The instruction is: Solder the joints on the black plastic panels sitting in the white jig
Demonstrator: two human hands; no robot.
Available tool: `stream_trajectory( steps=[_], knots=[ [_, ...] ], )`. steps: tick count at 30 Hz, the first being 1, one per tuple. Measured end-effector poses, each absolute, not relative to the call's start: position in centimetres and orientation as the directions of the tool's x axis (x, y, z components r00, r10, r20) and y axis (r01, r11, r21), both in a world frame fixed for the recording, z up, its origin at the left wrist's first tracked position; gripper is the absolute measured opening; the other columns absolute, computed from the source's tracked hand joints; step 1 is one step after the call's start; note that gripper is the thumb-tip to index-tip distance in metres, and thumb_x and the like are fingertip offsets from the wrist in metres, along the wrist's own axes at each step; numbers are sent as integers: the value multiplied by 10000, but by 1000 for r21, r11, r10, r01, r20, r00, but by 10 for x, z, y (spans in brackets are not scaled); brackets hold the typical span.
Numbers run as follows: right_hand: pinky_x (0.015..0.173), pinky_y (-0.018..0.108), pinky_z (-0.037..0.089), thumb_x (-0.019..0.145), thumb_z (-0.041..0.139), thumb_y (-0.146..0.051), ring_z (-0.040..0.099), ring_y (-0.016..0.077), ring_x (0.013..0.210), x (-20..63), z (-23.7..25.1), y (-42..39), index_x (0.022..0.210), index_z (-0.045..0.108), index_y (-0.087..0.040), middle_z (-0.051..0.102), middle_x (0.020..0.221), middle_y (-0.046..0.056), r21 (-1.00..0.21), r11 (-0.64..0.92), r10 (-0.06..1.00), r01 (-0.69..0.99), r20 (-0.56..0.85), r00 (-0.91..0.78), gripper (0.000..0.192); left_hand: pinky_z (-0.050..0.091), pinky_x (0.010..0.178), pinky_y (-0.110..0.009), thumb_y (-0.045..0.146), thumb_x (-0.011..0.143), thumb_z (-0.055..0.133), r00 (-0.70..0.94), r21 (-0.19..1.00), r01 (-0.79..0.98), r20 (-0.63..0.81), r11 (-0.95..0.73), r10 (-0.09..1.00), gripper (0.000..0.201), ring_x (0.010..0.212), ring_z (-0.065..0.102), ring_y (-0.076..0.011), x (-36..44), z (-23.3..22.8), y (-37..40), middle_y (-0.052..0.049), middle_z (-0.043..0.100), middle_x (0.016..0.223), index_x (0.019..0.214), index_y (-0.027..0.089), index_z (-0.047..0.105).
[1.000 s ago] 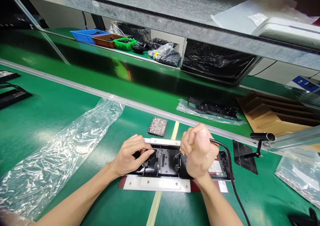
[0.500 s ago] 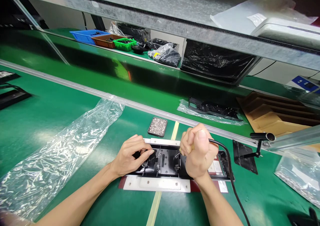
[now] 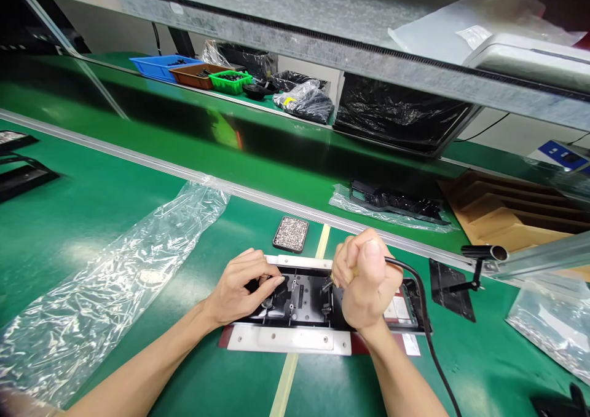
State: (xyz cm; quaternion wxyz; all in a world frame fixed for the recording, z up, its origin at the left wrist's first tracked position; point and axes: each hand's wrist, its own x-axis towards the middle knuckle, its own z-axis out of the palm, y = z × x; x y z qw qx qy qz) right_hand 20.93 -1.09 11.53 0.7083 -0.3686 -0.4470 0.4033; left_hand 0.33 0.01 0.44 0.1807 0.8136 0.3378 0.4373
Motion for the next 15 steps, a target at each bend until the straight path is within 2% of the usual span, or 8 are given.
stream_trajectory(
  steps=[15],
  knots=[
    [333, 193, 253, 891, 607, -412, 262, 78, 368, 210, 114, -10, 593, 434, -210, 315, 433, -68, -883, 395, 904, -254, 323, 281, 399, 316, 667, -322, 206, 980, 657, 384, 587, 381, 602, -714, 700, 125, 621, 465, -133, 3, 6, 0, 39, 521, 610, 858, 182, 660]
  ],
)
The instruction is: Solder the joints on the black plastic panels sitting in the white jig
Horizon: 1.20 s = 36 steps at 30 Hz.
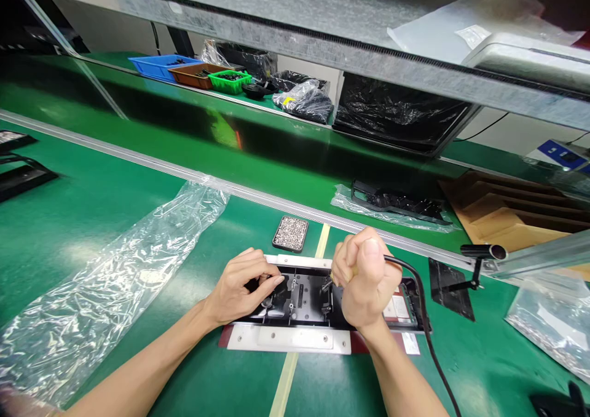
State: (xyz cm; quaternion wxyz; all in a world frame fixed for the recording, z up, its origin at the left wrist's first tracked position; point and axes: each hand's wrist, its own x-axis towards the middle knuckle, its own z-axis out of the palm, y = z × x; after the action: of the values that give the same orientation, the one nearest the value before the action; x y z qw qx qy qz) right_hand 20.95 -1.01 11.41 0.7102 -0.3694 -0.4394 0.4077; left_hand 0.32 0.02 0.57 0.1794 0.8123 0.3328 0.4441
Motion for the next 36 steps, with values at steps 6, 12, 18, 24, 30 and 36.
stream_trajectory(
  steps=[6, 12, 18, 24, 30, 36],
  knots=[
    [334, 192, 253, 881, 609, -385, 261, 79, 370, 208, 115, -10, 596, 435, -211, 315, 435, -68, -883, 391, 905, -258, 319, 282, 376, 314, 669, -321, 211, 982, 657, 386, 591, 382, 597, -710, 704, 131, 621, 461, -135, 4, 5, 1, 39, 516, 607, 854, 185, 658],
    [333, 197, 243, 906, 589, -433, 253, 81, 369, 208, 115, -10, 599, 433, -213, 303, 438, -67, -887, 390, 903, -247, 317, 289, 408, 318, 673, -323, 213, 983, 657, 385, 593, 385, 593, -707, 707, 134, 623, 463, -133, 2, 5, 0, 38, 522, 611, 852, 184, 658],
    [332, 197, 244, 901, 587, -400, 255, 81, 369, 208, 114, -10, 600, 436, -213, 308, 437, -66, -885, 393, 903, -249, 320, 287, 386, 318, 672, -321, 210, 983, 656, 388, 592, 381, 595, -710, 704, 131, 623, 466, -134, 3, 6, -1, 39, 520, 606, 854, 184, 660],
    [337, 190, 244, 918, 565, -389, 255, 76, 372, 208, 113, -10, 606, 438, -209, 309, 441, -67, -885, 388, 906, -258, 315, 282, 382, 319, 672, -320, 213, 984, 653, 386, 590, 385, 595, -709, 705, 131, 620, 466, -135, 3, 6, -1, 37, 521, 608, 855, 184, 661],
    [343, 184, 246, 918, 568, -371, 263, 73, 373, 208, 114, -11, 612, 431, -210, 310, 444, -70, -879, 404, 901, -252, 334, 279, 372, 319, 670, -320, 218, 984, 654, 389, 589, 387, 594, -710, 704, 134, 620, 467, -138, 3, 6, 0, 37, 516, 604, 855, 186, 658],
    [337, 192, 244, 905, 585, -381, 258, 77, 370, 208, 113, -11, 607, 439, -211, 312, 441, -69, -884, 390, 906, -257, 318, 279, 373, 320, 669, -323, 229, 990, 649, 389, 589, 388, 593, -709, 705, 145, 617, 461, -137, 4, 6, 0, 36, 517, 602, 852, 185, 658]
  ],
)
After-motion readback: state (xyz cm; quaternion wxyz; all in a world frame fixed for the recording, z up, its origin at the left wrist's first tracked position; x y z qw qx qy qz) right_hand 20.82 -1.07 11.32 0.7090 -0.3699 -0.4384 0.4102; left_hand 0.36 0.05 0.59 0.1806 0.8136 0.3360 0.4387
